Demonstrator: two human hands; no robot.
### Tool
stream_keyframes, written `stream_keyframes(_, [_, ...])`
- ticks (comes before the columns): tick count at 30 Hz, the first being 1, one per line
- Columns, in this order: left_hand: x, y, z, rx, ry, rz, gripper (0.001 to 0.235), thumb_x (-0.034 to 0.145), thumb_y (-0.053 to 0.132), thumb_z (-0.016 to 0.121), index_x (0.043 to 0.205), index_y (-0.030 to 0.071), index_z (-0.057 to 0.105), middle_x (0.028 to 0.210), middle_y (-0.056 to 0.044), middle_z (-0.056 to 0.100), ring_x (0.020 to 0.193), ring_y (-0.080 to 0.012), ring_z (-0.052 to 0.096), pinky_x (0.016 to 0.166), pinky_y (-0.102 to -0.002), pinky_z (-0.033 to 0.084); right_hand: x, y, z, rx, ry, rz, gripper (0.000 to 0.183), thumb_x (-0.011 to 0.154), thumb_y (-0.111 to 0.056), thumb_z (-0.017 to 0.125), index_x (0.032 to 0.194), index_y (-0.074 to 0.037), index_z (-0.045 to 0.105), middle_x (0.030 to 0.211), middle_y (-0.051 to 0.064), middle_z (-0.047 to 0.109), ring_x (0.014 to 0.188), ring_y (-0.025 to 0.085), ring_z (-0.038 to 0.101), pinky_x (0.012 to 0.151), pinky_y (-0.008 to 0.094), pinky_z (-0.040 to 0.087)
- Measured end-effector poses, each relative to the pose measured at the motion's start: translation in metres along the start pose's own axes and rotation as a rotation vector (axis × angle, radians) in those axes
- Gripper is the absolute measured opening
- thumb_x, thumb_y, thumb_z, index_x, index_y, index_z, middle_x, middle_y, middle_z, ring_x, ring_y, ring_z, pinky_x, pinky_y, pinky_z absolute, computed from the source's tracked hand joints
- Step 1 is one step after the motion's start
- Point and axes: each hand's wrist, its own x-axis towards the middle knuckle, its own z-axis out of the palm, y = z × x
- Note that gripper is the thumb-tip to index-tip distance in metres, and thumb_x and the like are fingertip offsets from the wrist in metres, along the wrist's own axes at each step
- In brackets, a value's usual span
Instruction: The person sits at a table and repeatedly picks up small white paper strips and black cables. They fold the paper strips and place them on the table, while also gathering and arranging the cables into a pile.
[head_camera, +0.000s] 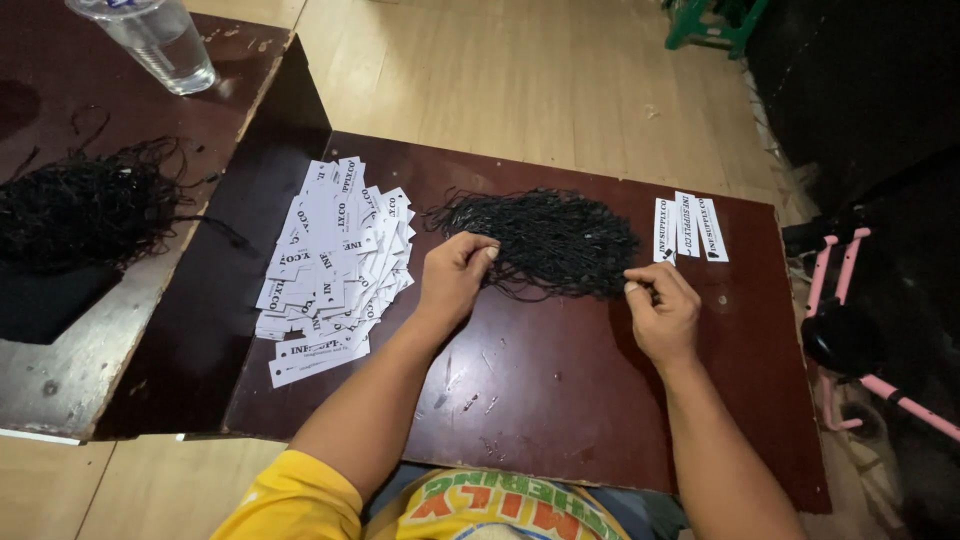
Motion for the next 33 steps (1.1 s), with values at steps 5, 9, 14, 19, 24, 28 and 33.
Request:
stream_keyframes(5, [-0.002, -0.002, 0.001, -0.083, -0.027, 0.006, 0.014, 0.091, 0.012, 0.073, 0.101, 0.017, 0.081, 0.085, -0.007, 0.073, 0.088, -0.0243, 0.073, 0.083, -0.034, 0.055, 0.001, -0.015, -0.001, 0.118, -0.170, 0.016, 0.013, 0.081, 0.001, 0.070, 0.086, -0.009, 0.078, 0.073, 0.011, 0.068, 0.066, 0.028, 0.066, 0.062, 0.039, 0.053])
stream_keyframes(9, [-0.010, 0.024, 0.000, -0.161, -0.158, -0.006, 0.023, 0.084, 0.007, 0.076, 0.105, 0.015, 0.082, 0.086, -0.009, 0.077, 0.085, -0.0235, 0.074, 0.083, -0.034, 0.057, 0.003, -0.026, 0.001, 0.133, -0.279, 0.000, 0.027, 0.095, -0.031, 0.067, 0.102, -0.010, 0.082, 0.078, 0.012, 0.071, 0.066, 0.027, 0.067, 0.066, 0.041, 0.055])
stream_keyframes(14, [-0.022, 0.035, 0.011, -0.126, -0.253, 0.036, 0.020, 0.084, 0.009, 0.079, 0.103, 0.013, 0.081, 0.090, -0.011, 0.079, 0.092, -0.0307, 0.076, 0.083, -0.038, 0.058, -0.010, -0.013, 0.009, 0.001, -0.100, 0.060, 0.012, 0.092, -0.015, 0.077, 0.100, -0.006, 0.076, 0.065, 0.009, 0.062, 0.061, 0.026, 0.063, 0.059, 0.037, 0.052])
stream_keyframes(19, [-0.030, 0.028, 0.021, -0.094, -0.337, 0.117, 0.016, 0.085, 0.012, 0.078, 0.101, 0.014, 0.080, 0.094, -0.011, 0.079, 0.098, -0.0326, 0.075, 0.086, -0.041, 0.058, -0.024, -0.006, 0.022, -0.072, -0.076, 0.086, 0.022, 0.084, -0.017, 0.086, 0.099, -0.008, 0.072, 0.059, 0.008, 0.060, 0.056, 0.028, 0.062, 0.055, 0.039, 0.051])
stream_keyframes(24, [-0.039, 0.035, 0.028, -0.017, -0.408, 0.179, 0.014, 0.086, 0.012, 0.078, 0.100, 0.011, 0.078, 0.089, -0.011, 0.079, 0.091, -0.0320, 0.076, 0.081, -0.039, 0.060, -0.025, -0.004, 0.025, 0.001, -0.139, 0.070, 0.023, 0.096, -0.035, 0.072, 0.089, -0.013, 0.072, 0.047, 0.004, 0.056, 0.045, 0.022, 0.057, 0.048, 0.034, 0.048])
stream_keyframes(28, [-0.044, 0.037, 0.026, -0.018, -0.427, 0.159, 0.018, 0.086, 0.014, 0.077, 0.104, 0.010, 0.076, 0.090, -0.011, 0.079, 0.092, -0.0332, 0.075, 0.080, -0.042, 0.059, -0.022, -0.007, 0.022, 0.064, -0.141, 0.081, 0.037, 0.098, -0.048, 0.066, 0.084, -0.014, 0.071, 0.044, 0.004, 0.051, 0.042, 0.017, 0.050, 0.046, 0.033, 0.046])
stream_keyframes(33, [-0.043, 0.032, 0.029, -0.023, -0.422, 0.161, 0.013, 0.085, 0.014, 0.077, 0.099, 0.014, 0.077, 0.087, -0.009, 0.079, 0.088, -0.0315, 0.076, 0.076, -0.039, 0.060, -0.017, -0.016, 0.021, 0.018, -0.029, 0.083, 0.020, 0.100, -0.030, 0.071, 0.096, -0.010, 0.072, 0.052, 0.011, 0.057, 0.047, 0.025, 0.055, 0.051, 0.038, 0.049])
